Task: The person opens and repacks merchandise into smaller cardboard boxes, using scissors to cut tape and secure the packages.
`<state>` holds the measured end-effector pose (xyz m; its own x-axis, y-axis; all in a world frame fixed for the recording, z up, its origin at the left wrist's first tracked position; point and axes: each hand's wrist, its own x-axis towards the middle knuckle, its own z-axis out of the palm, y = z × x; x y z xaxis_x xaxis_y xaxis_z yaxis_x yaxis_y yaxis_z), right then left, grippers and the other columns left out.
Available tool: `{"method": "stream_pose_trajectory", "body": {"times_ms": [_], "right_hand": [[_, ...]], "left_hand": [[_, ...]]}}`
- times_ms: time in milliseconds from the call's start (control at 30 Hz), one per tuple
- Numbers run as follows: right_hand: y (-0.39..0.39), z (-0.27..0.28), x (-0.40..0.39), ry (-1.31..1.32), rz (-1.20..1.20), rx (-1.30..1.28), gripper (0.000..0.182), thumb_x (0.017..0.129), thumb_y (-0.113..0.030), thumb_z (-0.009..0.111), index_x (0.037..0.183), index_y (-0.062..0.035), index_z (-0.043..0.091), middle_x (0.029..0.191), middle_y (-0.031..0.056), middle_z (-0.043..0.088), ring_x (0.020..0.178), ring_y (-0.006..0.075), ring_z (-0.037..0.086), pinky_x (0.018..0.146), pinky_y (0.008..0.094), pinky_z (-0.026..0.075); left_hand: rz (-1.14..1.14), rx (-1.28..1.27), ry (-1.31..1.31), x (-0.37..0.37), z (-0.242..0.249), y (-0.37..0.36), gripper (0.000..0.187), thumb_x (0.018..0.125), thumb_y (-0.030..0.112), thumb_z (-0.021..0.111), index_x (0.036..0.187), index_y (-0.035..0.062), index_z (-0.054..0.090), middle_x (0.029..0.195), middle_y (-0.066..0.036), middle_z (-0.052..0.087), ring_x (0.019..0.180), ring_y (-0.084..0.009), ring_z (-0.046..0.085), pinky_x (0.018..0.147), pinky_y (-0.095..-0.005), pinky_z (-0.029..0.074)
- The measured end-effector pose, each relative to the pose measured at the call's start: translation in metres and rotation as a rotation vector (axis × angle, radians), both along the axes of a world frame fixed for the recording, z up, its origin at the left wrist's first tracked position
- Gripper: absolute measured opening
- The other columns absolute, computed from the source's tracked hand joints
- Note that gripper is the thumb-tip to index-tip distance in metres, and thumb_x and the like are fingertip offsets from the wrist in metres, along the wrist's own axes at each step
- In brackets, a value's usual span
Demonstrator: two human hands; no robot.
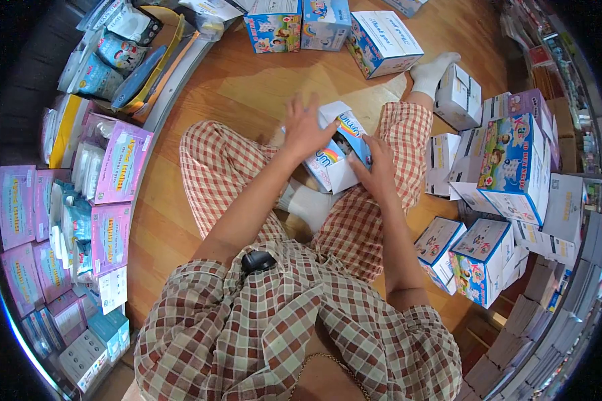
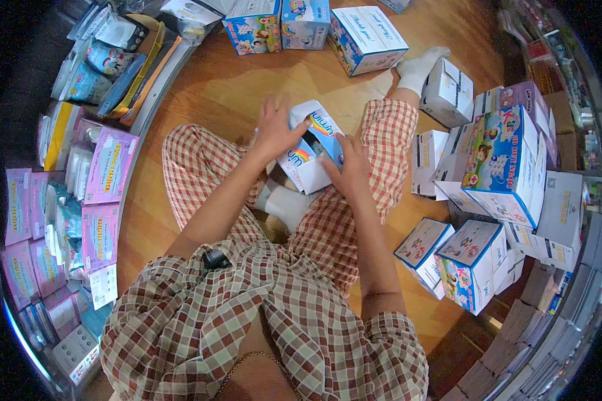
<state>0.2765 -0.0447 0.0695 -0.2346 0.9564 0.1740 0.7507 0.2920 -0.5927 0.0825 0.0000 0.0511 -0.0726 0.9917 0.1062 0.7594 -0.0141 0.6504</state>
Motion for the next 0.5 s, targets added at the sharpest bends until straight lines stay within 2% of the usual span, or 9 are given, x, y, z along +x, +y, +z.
{"method": "stream_pose_trajectory", "body": {"times_ms": [33, 67, 133, 167, 233, 367, 433, 500], "right_hand": [[-0.001, 0.002, -0.001, -0.001, -0.004, -0.002, 0.059, 0.068, -0.027, 0.075, 0.116, -0.0013, 0.053, 0.117, 0.0211, 0.050, 0.104, 0.0375, 0.047, 0.088, 0.0454, 0.040], [-0.003, 0.003, -0.003, -0.020, -0.003, -0.001, 0.065, 0.065, -0.031, 0.077, 0.118, -0.0018, 0.052, 0.118, 0.0209, 0.050, 0.105, 0.0372, 0.047, 0.089, 0.0450, 0.040], [-0.007, -0.001, -0.002, -0.039, -0.004, -0.010, 0.071, 0.062, -0.035, 0.079, 0.119, -0.0023, 0.051, 0.119, 0.0207, 0.049, 0.106, 0.0368, 0.047, 0.089, 0.0447, 0.040], [-0.006, -0.005, -0.001, -0.016, 0.005, 0.021, 0.074, 0.061, -0.036, 0.080, 0.120, -0.0028, 0.050, 0.120, 0.0201, 0.049, 0.107, 0.0368, 0.047, 0.089, 0.0444, 0.040], [-0.007, -0.010, 0.001, 0.008, 0.012, 0.045, 0.077, 0.059, -0.036, 0.081, 0.122, -0.0033, 0.049, 0.121, 0.0196, 0.048, 0.107, 0.0367, 0.047, 0.090, 0.0440, 0.040], [-0.004, -0.003, -0.002, 0.009, -0.003, -0.046, 0.080, 0.056, -0.034, 0.083, 0.122, -0.0036, 0.048, 0.120, 0.0198, 0.049, 0.109, 0.0369, 0.046, 0.092, 0.0433, 0.040], [-0.004, 0.006, -0.005, -0.015, -0.008, -0.049, 0.082, 0.055, -0.034, 0.083, 0.123, -0.0035, 0.047, 0.120, 0.0196, 0.049, 0.109, 0.0371, 0.046, 0.092, 0.0431, 0.040], [-0.003, 0.015, -0.014, -0.140, -0.065, -0.201, 0.085, 0.057, -0.032, 0.083, 0.127, -0.0034, 0.043, 0.123, 0.0217, 0.046, 0.111, 0.0386, 0.044, 0.094, 0.0447, 0.038]], "left_hand": [[0.098, -0.173, 0.043, -0.001, 0.000, 0.000, 0.098, 0.067, 0.056, 0.068, 0.139, 0.0040, 0.027, 0.140, -0.026, 0.027, 0.132, -0.0409, 0.024, 0.104, -0.0557, 0.021], [0.096, -0.177, 0.043, -0.007, 0.005, 0.001, 0.098, 0.067, 0.056, 0.068, 0.139, 0.0040, 0.027, 0.140, -0.026, 0.027, 0.132, -0.0409, 0.024, 0.104, -0.0557, 0.021], [-0.035, -0.381, -0.167, -0.022, 0.008, 0.000, 0.112, 0.059, 0.056, 0.074, 0.143, 0.0074, 0.018, 0.139, -0.025, 0.029, 0.130, -0.0411, 0.026, 0.102, -0.0564, 0.024], [-0.037, -0.385, -0.166, -0.027, 0.006, -0.001, 0.112, 0.059, 0.056, 0.074, 0.143, 0.0074, 0.018, 0.139, -0.025, 0.029, 0.130, -0.0411, 0.026, 0.102, -0.0564, 0.024], [-0.186, -0.296, -0.068, -0.033, 0.002, -0.006, 0.122, 0.051, 0.054, 0.080, 0.144, 0.0106, 0.013, 0.138, -0.022, 0.033, 0.129, -0.0405, 0.029, 0.100, -0.0571, 0.026], [-0.117, -0.373, -0.024, -0.022, 0.017, -0.008, 0.125, 0.049, 0.049, 0.083, 0.145, 0.0127, 0.012, 0.135, -0.020, 0.037, 0.126, -0.0393, 0.033, 0.098, -0.0572, 0.029], [-0.109, -0.400, 0.081, -0.015, 0.022, -0.010, 0.123, 0.049, 0.047, 0.084, 0.144, 0.0110, 0.015, 0.130, -0.018, 0.041, 0.119, -0.0375, 0.040, 0.093, -0.0547, 0.033], [-0.133, -0.381, 0.120, -0.012, 0.020, -0.012, 0.121, 0.049, 0.047, 0.083, 0.143, 0.0100, 0.016, 0.128, -0.018, 0.042, 0.116, -0.0366, 0.042, 0.092, -0.0530, 0.035]]}}
